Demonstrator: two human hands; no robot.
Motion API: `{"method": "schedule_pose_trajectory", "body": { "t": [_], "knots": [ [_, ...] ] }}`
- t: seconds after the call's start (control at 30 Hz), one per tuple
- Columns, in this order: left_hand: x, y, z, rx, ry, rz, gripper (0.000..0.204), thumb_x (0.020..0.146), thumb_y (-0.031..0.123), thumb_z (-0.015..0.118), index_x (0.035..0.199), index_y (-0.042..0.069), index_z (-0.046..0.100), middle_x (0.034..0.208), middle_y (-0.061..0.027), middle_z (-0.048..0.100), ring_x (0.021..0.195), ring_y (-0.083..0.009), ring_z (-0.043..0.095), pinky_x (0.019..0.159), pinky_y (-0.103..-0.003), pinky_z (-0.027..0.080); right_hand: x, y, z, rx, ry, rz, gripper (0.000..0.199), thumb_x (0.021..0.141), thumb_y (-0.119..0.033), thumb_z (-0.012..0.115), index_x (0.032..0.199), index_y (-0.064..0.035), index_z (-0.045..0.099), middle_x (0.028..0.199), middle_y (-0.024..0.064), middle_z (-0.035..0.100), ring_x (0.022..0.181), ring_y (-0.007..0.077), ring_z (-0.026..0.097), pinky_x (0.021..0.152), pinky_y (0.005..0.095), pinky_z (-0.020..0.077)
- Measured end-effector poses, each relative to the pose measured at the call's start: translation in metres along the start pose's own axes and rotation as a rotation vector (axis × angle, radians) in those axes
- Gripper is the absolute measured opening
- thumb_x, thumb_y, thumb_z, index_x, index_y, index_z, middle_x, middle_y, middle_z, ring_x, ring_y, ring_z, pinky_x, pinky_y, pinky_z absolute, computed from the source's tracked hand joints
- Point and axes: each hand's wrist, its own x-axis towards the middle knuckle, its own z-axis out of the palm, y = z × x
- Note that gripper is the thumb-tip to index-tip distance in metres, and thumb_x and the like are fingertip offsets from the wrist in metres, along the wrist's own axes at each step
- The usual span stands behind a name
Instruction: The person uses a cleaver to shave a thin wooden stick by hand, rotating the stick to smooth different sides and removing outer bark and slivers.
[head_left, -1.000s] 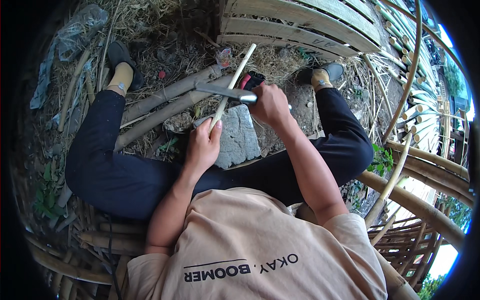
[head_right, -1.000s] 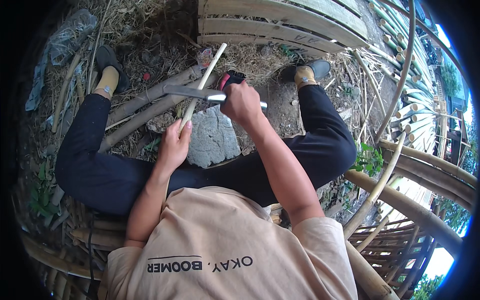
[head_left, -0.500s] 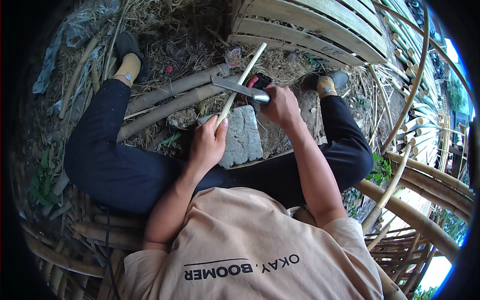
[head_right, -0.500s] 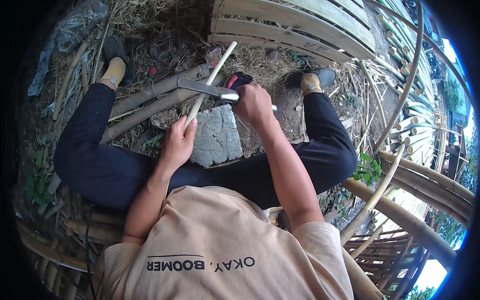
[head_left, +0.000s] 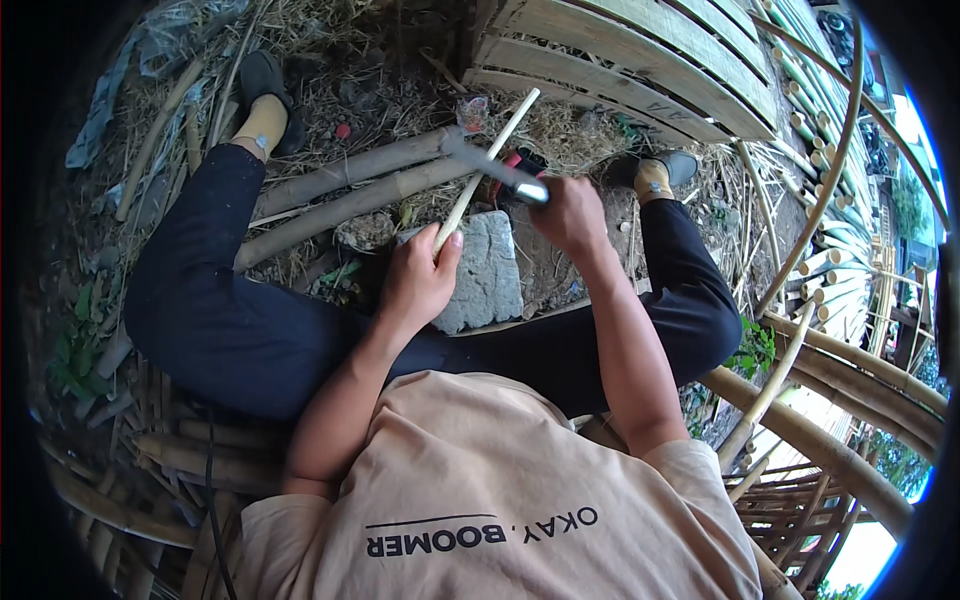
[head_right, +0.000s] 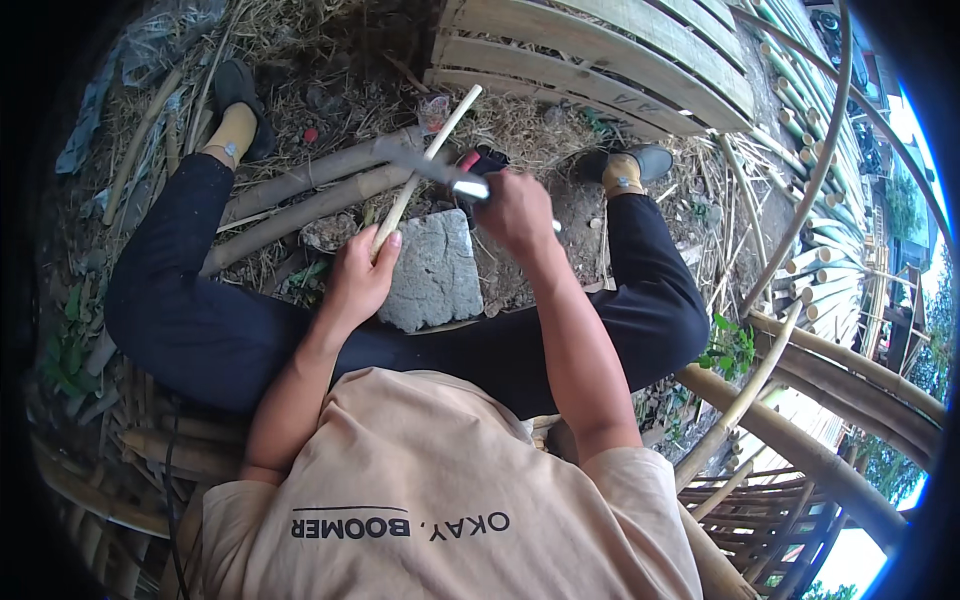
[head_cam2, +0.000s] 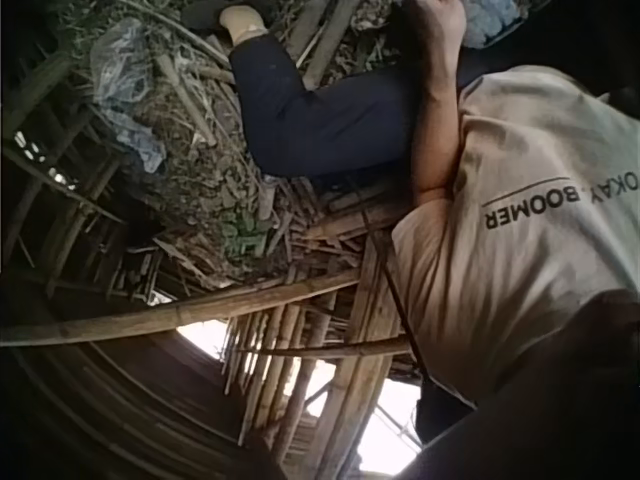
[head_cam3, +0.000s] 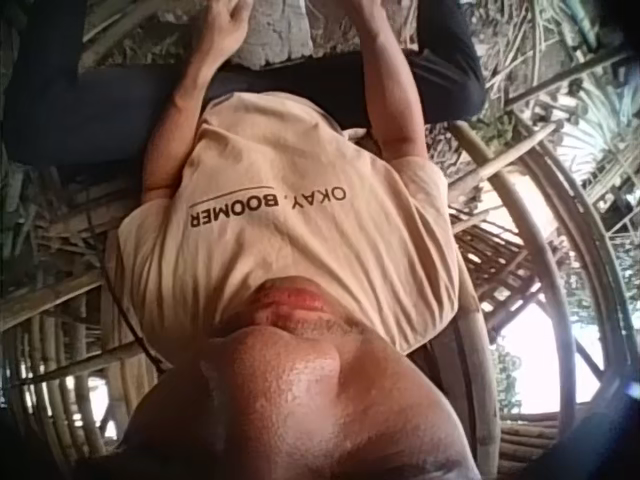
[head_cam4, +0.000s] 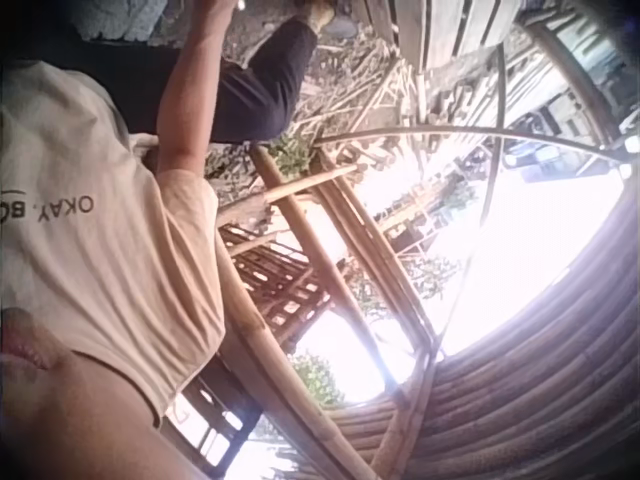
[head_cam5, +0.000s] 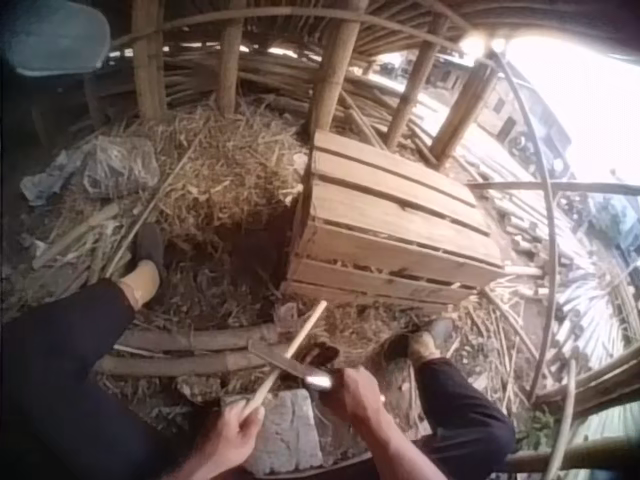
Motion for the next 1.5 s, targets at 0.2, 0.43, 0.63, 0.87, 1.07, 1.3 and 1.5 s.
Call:
{"method": "schedule_pose_trajectory", "body": {
  "t": [0.2, 0.43, 0.63, 0.87, 1.07, 1.3, 1.5],
  "knots": [
    [-0.007, 0.006, -0.003, 0.055, 0.042, 0.076, 0.028, 0.101, 0.024, 0.055, 0.085, 0.000, 0.055, 0.065, -0.0238, 0.057, 0.064, -0.0456, 0.060, 0.052, -0.049, 0.042, 0.007, 0.001, 0.010, 0.014, 0.019, 0.054, 0.015, 0.069, -0.018, 0.070, 0.077, -0.0062, 0.075, 0.074, 0.0213, 0.069, 0.072, 0.0403, 0.070, 0.072, 0.0477, 0.0570],
    [-0.010, 0.014, -0.001, 0.035, -0.027, 0.015, 0.035, 0.102, 0.029, 0.055, 0.086, -0.001, 0.055, 0.068, -0.0246, 0.055, 0.068, -0.0467, 0.056, 0.057, -0.048, 0.041, 0.017, 0.040, -0.007, 0.053, 0.166, 0.225, 0.020, 0.076, -0.021, 0.071, 0.082, -0.0018, 0.076, 0.074, 0.0253, 0.068, 0.071, 0.0415, 0.069, 0.072, 0.0459, 0.0558],
    [0.001, -0.004, 0.002, 0.008, -0.012, 0.002, 0.036, 0.102, 0.030, 0.056, 0.084, 0.000, 0.055, 0.060, -0.0144, 0.051, 0.054, -0.0270, 0.049, 0.054, -0.041, 0.039, 0.008, 0.021, 0.006, 0.141, 0.119, 0.122, 0.019, 0.075, -0.013, 0.067, 0.089, -0.0038, 0.076, 0.076, 0.0242, 0.069, 0.074, 0.0406, 0.070, 0.075, 0.0466, 0.0564],
    [-0.001, -0.009, -0.005, -0.079, -0.108, 0.000, 0.036, 0.103, 0.031, 0.054, 0.085, 0.000, 0.056, 0.064, -0.0130, 0.054, 0.057, -0.0255, 0.052, 0.055, -0.039, 0.042, 0.008, 0.000, 0.017, 0.071, 0.041, 0.005, 0.017, 0.069, -0.012, 0.068, 0.083, -0.0064, 0.076, 0.076, 0.0223, 0.068, 0.073, 0.0407, 0.069, 0.072, 0.0460, 0.0562],
    [-0.001, 0.007, 0.000, -0.086, -0.141, 0.013, 0.034, 0.103, 0.029, 0.054, 0.088, -0.001, 0.055, 0.065, -0.0166, 0.054, 0.058, -0.0313, 0.055, 0.055, -0.041, 0.043, 0.012, 0.024, 0.010, -0.053, 0.097, 0.046, 0.014, 0.066, -0.015, 0.070, 0.078, -0.0092, 0.074, 0.071, 0.0199, 0.067, 0.071, 0.0396, 0.068, 0.070, 0.0460, 0.0556],
    [-0.004, 0.006, -0.004, -0.122, -0.162, -0.005, 0.032, 0.102, 0.027, 0.054, 0.088, -0.002, 0.055, 0.065, -0.0204, 0.055, 0.058, -0.0355, 0.056, 0.056, -0.043, 0.043, 0.014, 0.032, 0.000, -0.140, 0.187, 0.050, 0.016, 0.068, -0.022, 0.074, 0.080, -0.0121, 0.077, 0.072, 0.0177, 0.070, 0.070, 0.0379, 0.070, 0.068, 0.0458, 0.0571],
    [-0.004, 0.007, -0.006, -0.163, -0.163, -0.008, 0.033, 0.103, 0.027, 0.054, 0.087, -0.002, 0.054, 0.063, -0.0172, 0.053, 0.055, -0.0282, 0.055, 0.055, -0.041, 0.042, 0.016, 0.040, -0.003, -0.143, 0.268, 0.075, 0.015, 0.070, -0.022, 0.071, 0.079, -0.0108, 0.075, 0.072, 0.0186, 0.068, 0.071, 0.0390, 0.069, 0.069, 0.0462, 0.0564]
  ]
}}
